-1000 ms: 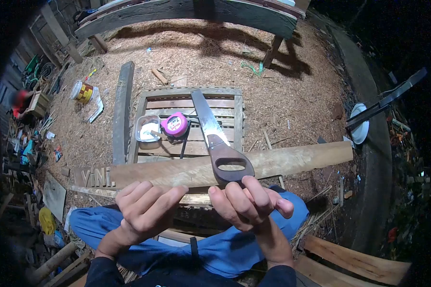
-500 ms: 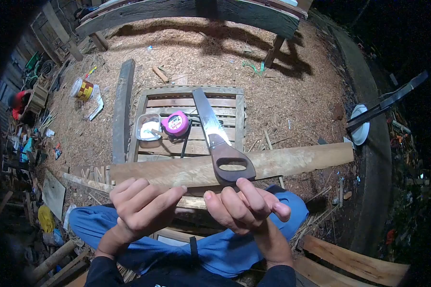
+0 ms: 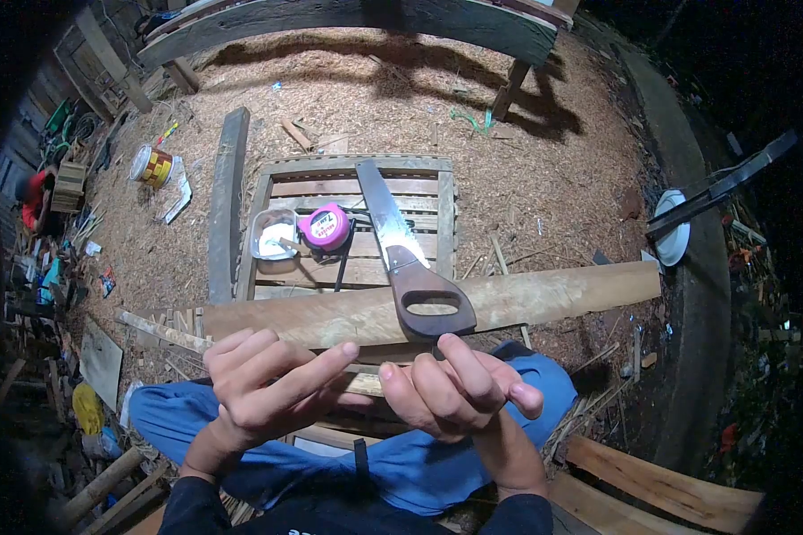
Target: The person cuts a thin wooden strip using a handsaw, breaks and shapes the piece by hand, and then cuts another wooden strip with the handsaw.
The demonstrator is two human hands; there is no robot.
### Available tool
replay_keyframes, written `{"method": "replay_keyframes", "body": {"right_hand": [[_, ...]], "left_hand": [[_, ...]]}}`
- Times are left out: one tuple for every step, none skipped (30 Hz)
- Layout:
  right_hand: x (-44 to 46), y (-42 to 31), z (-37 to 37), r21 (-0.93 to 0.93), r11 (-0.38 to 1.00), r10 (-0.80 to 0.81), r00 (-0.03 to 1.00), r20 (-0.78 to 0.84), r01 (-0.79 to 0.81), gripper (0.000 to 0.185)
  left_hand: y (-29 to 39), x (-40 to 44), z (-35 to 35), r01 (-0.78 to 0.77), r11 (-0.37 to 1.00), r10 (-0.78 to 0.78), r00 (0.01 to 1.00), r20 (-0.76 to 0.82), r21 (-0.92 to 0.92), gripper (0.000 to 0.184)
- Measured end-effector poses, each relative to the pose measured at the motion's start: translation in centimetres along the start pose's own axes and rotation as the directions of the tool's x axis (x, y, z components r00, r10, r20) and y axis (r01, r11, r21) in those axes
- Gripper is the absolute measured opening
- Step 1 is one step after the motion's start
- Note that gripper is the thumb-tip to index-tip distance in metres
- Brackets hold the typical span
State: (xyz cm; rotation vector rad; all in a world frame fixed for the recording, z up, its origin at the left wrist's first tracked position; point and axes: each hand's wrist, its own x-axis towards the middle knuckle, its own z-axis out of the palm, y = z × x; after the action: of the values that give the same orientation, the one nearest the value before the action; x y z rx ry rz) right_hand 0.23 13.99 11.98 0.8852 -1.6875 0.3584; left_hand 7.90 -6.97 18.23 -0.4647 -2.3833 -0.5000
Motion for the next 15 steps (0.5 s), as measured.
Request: {"method": "replay_keyframes", "body": {"right_hand": [[0.1, 0.1, 0.1, -0.005, 1.000, -0.016, 1.000, -0.023, 0.016, 0.037], [0.4, 0.2, 0.3, -0.011, 0.999, -0.032, 0.998, -0.046, 0.032, 0.039], [0.6, 0.4, 0.6, -0.018, 0.999, -0.049, 0.996, -0.072, 0.048, 0.042], [0.8, 0.5, 0.8, -0.024, 0.998, -0.065, 0.993, -0.098, 0.063, 0.045], [0.8, 0.5, 0.9, -0.031, 0.996, -0.081, 0.989, -0.122, 0.078, 0.047], [0.7, 0.6, 0.8, -0.031, 0.996, -0.081, 0.989, -0.121, 0.078, 0.047], [0.4, 0.7, 0.7, -0.026, 0.996, -0.088, 0.991, -0.104, 0.086, 0.047], [0.1, 0.8, 0.7, -0.021, 0.995, -0.096, 0.992, -0.087, 0.094, 0.047], [-0.1, 0.6, 1.0, -0.019, 0.995, -0.095, 0.992, -0.086, 0.094, 0.047], [-0.2, 0.4, 1.4, -0.014, 0.998, -0.067, 0.988, -0.138, 0.065, 0.044], [-0.2, 0.3, 1.7, -0.008, 0.999, -0.039, 0.981, -0.190, 0.038, 0.041], [-0.2, 0.2, 1.6, -0.008, 0.999, -0.038, 0.981, -0.189, 0.038, 0.041], [-0.1, 0.2, 1.4, 0.015, 1.000, -0.015, 0.987, -0.162, 0.018, 0.038], [-0.1, 0.1, 1.1, 0.036, 0.999, 0.007, 0.991, -0.133, -0.002, 0.034], [0.0, 0.1, 0.9, 0.036, 0.999, 0.006, 0.991, -0.131, -0.002, 0.034]], "left_hand": [[-0.2, 0.0, 0.1, -0.029, 0.999, 0.029, 0.999, -0.026, -0.014, 0.032], [-0.3, -0.1, 0.2, -0.059, 0.998, 0.057, 0.997, -0.053, -0.026, 0.029], [-0.3, -0.1, 0.1, -0.058, 0.998, 0.056, 0.997, -0.053, -0.026, 0.029], [-0.1, 0.0, 0.0, -0.035, 0.999, 0.034, 0.999, -0.036, -0.025, 0.032], [0.0, 0.0, -0.1, -0.011, 1.000, 0.011, 1.000, -0.018, -0.024, 0.034], [0.1, -0.1, -0.1, -0.010, 1.000, 0.010, 1.000, -0.018, -0.025, 0.034], [0.0, -0.1, 0.0, -0.004, 0.999, 0.004, 1.000, -0.023, -0.036, 0.035], [0.0, -0.1, 0.0, 0.002, 0.999, -0.003, 1.000, -0.028, -0.047, 0.035], [0.1, 0.0, 0.0, 0.004, 0.999, -0.006, 1.000, -0.026, -0.047, 0.035], [0.1, 0.1, -0.1, 0.012, 0.998, -0.013, 1.000, -0.018, -0.065, 0.033], [0.1, 0.2, -0.2, 0.019, 0.996, -0.020, 1.000, -0.011, -0.083, 0.032], [0.1, 0.2, -0.3, 0.019, 0.996, -0.020, 1.000, -0.010, -0.083, 0.032], [0.1, 0.2, -0.4, 0.020, 0.996, -0.020, 1.000, 0.003, -0.085, 0.032], [0.1, 0.2, -0.4, 0.020, 0.996, -0.019, 1.000, 0.015, -0.087, 0.031], [0.0, 0.1, -0.4, 0.021, 0.996, -0.020, 1.000, 0.015, -0.088, 0.031]]}}
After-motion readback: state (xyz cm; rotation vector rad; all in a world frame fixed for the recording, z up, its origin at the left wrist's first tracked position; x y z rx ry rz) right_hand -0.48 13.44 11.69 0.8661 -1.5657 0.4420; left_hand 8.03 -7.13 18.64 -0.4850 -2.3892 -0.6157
